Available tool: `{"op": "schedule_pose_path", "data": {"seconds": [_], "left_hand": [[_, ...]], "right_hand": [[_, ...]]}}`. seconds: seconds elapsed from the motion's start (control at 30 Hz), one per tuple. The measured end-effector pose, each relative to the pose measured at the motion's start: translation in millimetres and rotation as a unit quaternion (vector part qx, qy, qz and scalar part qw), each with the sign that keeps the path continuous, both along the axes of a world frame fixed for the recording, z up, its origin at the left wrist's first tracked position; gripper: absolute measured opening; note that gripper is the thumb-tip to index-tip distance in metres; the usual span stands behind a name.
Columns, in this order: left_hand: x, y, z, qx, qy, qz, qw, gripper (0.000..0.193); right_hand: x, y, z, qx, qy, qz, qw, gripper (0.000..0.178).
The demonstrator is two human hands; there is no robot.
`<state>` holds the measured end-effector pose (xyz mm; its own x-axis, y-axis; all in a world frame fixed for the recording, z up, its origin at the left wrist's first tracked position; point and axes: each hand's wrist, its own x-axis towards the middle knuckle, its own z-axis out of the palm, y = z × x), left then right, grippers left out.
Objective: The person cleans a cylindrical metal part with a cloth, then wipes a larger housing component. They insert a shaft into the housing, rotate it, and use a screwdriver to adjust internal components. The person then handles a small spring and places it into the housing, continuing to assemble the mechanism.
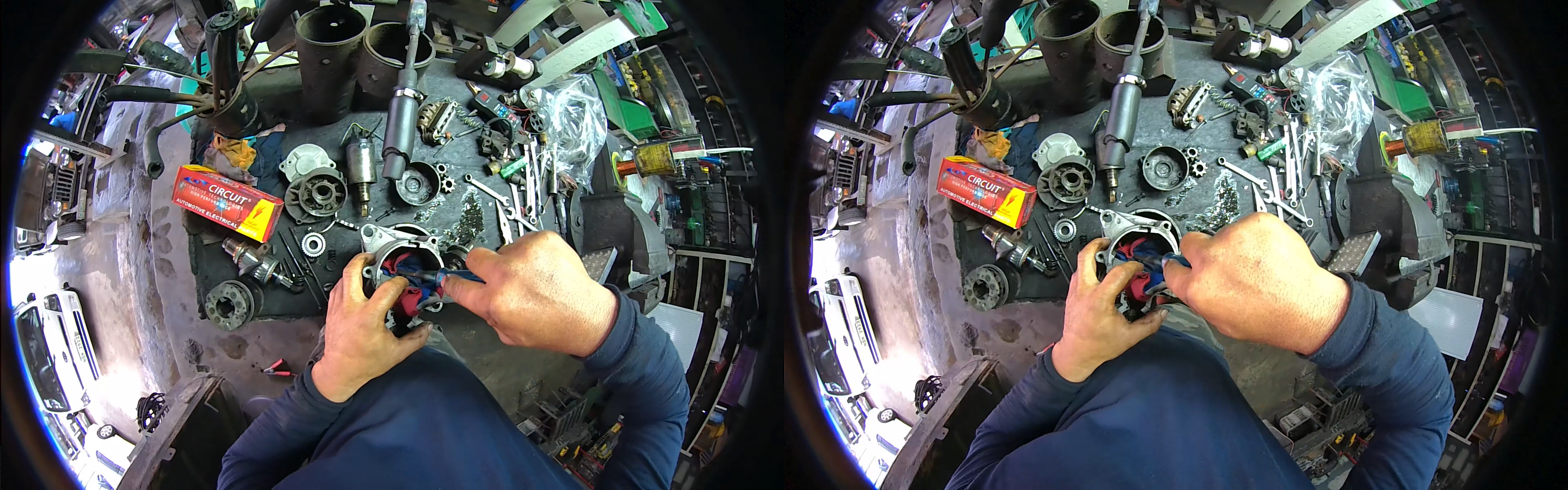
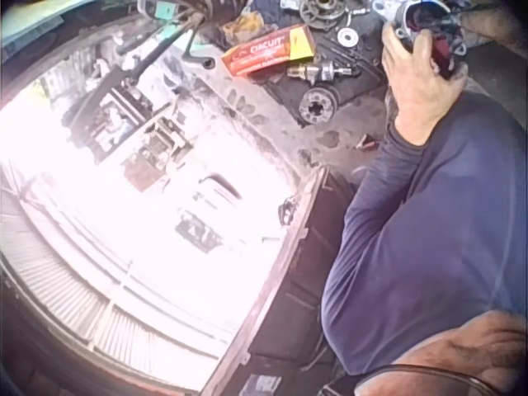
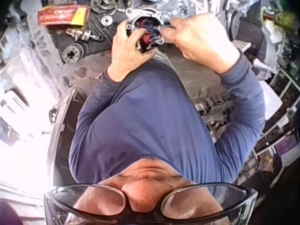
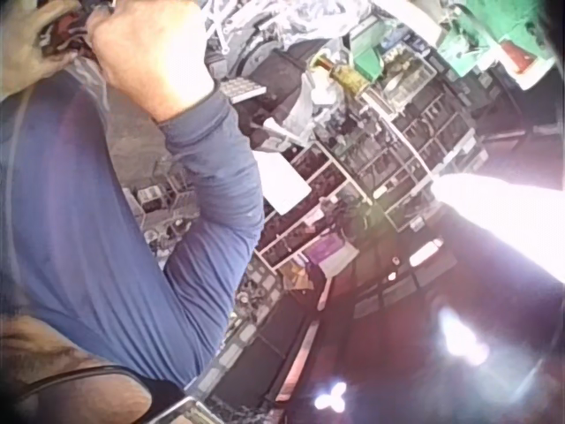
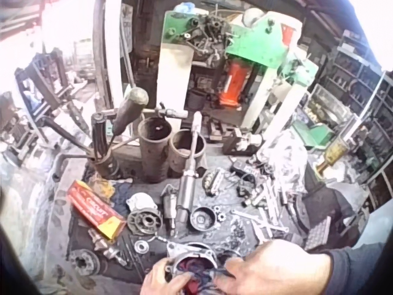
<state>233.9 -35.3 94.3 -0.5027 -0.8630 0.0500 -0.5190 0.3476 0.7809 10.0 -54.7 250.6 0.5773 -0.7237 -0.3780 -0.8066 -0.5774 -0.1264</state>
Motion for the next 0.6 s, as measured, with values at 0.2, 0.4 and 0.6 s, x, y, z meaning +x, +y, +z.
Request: {"op": "schedule_pose_path", "data": {"seconds": [0.2, 0.4, 0.6], "left_hand": [[-2, 0, 2, -0.001, -0.015, 0.006, 1.000, 0.070], [-4, 3, 2, 0.002, -0.010, 0.018, 1.000, 0.069], [-2, 0, -2, -0.009, -0.007, 0.006, 1.000, 0.069]], "right_hand": [[25, 6, 9, 0.001, 0.101, -0.052, 0.994, 0.024], [21, 5, 16, 0.057, 0.088, -0.136, 0.985, 0.019], [37, 13, 4, 0.004, 0.064, -0.113, 0.991, 0.021]]}}
